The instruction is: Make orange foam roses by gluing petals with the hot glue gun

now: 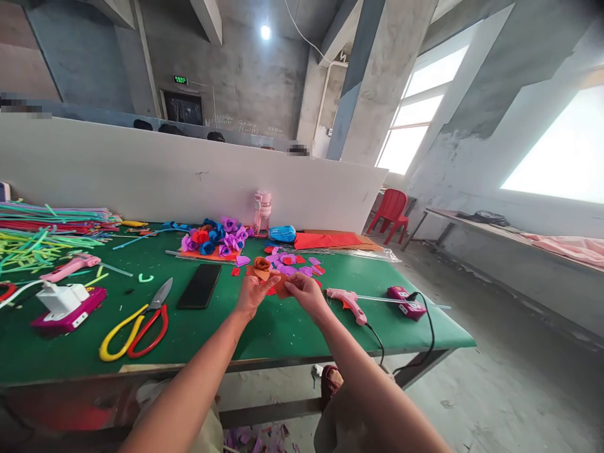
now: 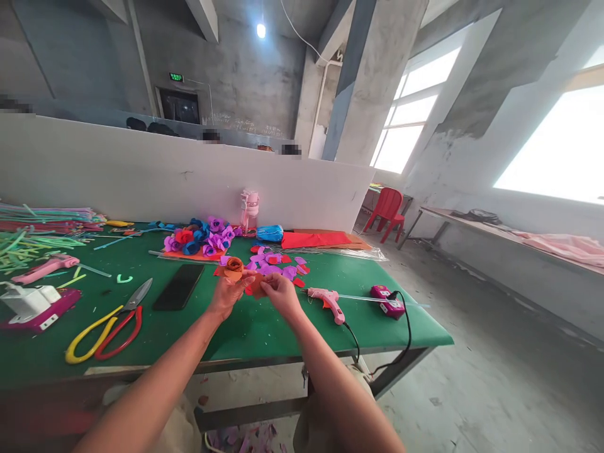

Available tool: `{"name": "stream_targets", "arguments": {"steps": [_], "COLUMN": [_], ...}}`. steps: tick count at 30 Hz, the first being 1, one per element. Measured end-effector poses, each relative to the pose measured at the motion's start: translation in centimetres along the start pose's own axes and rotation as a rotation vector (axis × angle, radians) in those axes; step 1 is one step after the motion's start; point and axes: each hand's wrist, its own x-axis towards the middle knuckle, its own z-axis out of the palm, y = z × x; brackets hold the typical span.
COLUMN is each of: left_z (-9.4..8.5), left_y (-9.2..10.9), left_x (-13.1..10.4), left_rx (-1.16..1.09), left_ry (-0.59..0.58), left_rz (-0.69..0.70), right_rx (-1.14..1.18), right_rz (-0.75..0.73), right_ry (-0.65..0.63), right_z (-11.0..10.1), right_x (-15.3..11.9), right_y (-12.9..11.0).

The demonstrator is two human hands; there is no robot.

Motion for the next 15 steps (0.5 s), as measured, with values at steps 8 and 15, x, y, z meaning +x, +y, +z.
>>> {"name": "stream_targets", "arguments": {"steps": [8,15], "left_z": [0.3,0.1], "left_y": [0.4,0.6], "left_x": [-0.6,-0.5], "left_rx": [-0.093,-0.115], "left_ry": [-0.124,-0.178], "left_rz": [-0.130,-0.138], "right_rx": [0.082,-0.267], "right_rz": [0.013,-0.106], "right_ry": [0.047,0.254], "right_z": [0.7,-4.5], "right_x": [-1.0,-5.2], "right_y": [-0.5,-1.9]}}
